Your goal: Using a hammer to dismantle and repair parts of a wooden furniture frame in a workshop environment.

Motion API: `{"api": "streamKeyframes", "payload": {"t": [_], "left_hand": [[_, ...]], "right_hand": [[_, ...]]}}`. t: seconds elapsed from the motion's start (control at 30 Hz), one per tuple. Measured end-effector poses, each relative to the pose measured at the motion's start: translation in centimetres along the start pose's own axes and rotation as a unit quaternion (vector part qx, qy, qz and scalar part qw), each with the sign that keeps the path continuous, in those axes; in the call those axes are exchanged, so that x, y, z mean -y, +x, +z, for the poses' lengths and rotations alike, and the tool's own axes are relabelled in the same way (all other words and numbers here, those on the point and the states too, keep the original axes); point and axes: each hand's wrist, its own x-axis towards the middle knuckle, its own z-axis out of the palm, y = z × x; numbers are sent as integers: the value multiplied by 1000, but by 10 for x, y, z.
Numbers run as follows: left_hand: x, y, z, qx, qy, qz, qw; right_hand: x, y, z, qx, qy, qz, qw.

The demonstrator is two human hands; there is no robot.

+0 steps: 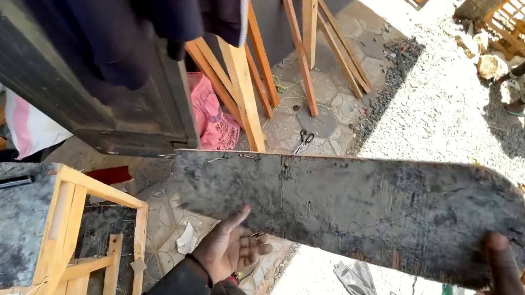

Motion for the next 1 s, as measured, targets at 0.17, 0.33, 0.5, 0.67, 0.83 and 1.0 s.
{"api": "streamKeyframes", "payload": {"t": [0.17,0.33,0.5,0.67,0.83,1.0], "left_hand": [[-8,33,47,-33,160,23,986],[-44,4,145,-85,293,122,945],[-57,12,210,70,433,161,884],[-45,80,231,74,491,169,852],[-66,135,268,67,495,102,860],[-102,219,285,149,455,81,874]], "right_hand": [[4,16,9,36,-190,-136,972],[-6,27,60,114,-305,-154,933],[-54,62,67,217,-366,-222,877],[-79,98,59,269,-392,-196,858],[-113,149,59,258,-424,-159,853],[-165,219,103,249,-367,-133,886]]}}
